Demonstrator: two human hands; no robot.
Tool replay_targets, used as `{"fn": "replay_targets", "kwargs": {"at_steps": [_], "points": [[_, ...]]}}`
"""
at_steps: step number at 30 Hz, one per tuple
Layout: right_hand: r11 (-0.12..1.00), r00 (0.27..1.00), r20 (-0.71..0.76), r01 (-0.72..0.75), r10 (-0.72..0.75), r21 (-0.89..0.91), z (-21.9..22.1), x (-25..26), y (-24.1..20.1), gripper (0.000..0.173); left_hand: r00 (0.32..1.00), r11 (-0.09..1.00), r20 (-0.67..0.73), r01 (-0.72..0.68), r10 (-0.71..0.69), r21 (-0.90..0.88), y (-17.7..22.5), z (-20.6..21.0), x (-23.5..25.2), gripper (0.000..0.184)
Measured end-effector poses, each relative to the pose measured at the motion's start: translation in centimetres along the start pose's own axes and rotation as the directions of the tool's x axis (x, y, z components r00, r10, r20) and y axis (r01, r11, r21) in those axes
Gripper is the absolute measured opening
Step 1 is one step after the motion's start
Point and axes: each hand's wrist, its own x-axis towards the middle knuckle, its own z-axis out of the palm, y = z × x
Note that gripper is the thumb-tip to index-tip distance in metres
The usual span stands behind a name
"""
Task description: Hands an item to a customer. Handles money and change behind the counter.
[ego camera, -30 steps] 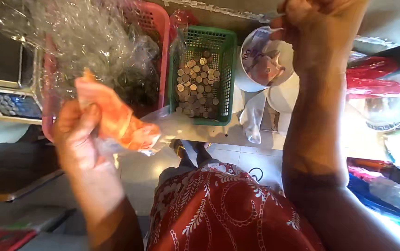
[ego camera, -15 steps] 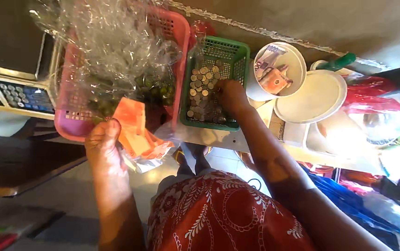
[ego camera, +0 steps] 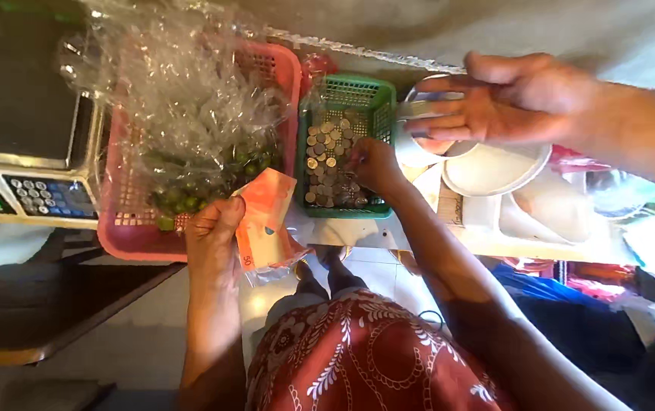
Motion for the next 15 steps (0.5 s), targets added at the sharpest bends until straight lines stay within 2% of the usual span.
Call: {"fn": "replay_targets", "kwargs": {"at_steps": [1,2,4,7,10,13,15], "points": [[0.989,1.000,-0.001,-0.029,0.029,0.146,0.7,-0.4,2.9,0.020,0.999,0.999,0.036,0.016,-0.017,0.033,0.3,0.8,0.3,0.021],[0.952,0.986,0.064,-0.165,0.154,0.257,0.1,-1.1,3.8,0.023,0.996,0.997,0.083,0.019,-0.024,0.069,0.3,1.6,0.5,0.023],[0.838,0.943,0.064,-0.320,0.327,0.442,-2.7,-4.2,2.8,0.023,0.983,0.990,0.181,0.016,-0.042,0.142,0.0,3.8,0.8,0.028],[0.733,0.913,-0.037,-0.302,0.407,0.610,-6.6,-10.6,1.3,0.019,0.937,0.964,0.335,0.010,-0.102,0.266,-1.4,7.2,0.2,0.027],[0.659,0.869,-0.139,-0.245,0.474,0.711,-9.4,-15.9,1.7,0.022,0.884,0.937,0.443,-0.017,-0.149,0.348,-3.0,11.3,-1.7,0.025],[0.631,0.817,-0.242,-0.182,0.524,0.754,-11.4,-20.8,2.1,0.025,0.809,0.940,0.555,-0.010,-0.192,0.340,-4.9,15.1,-4.2,0.028],[0.624,0.783,-0.307,-0.128,0.541,0.771,-12.5,-24.1,2.3,0.019,0.755,0.933,0.612,-0.001,-0.235,0.359,-6.5,17.5,-6.1,0.030]]}}
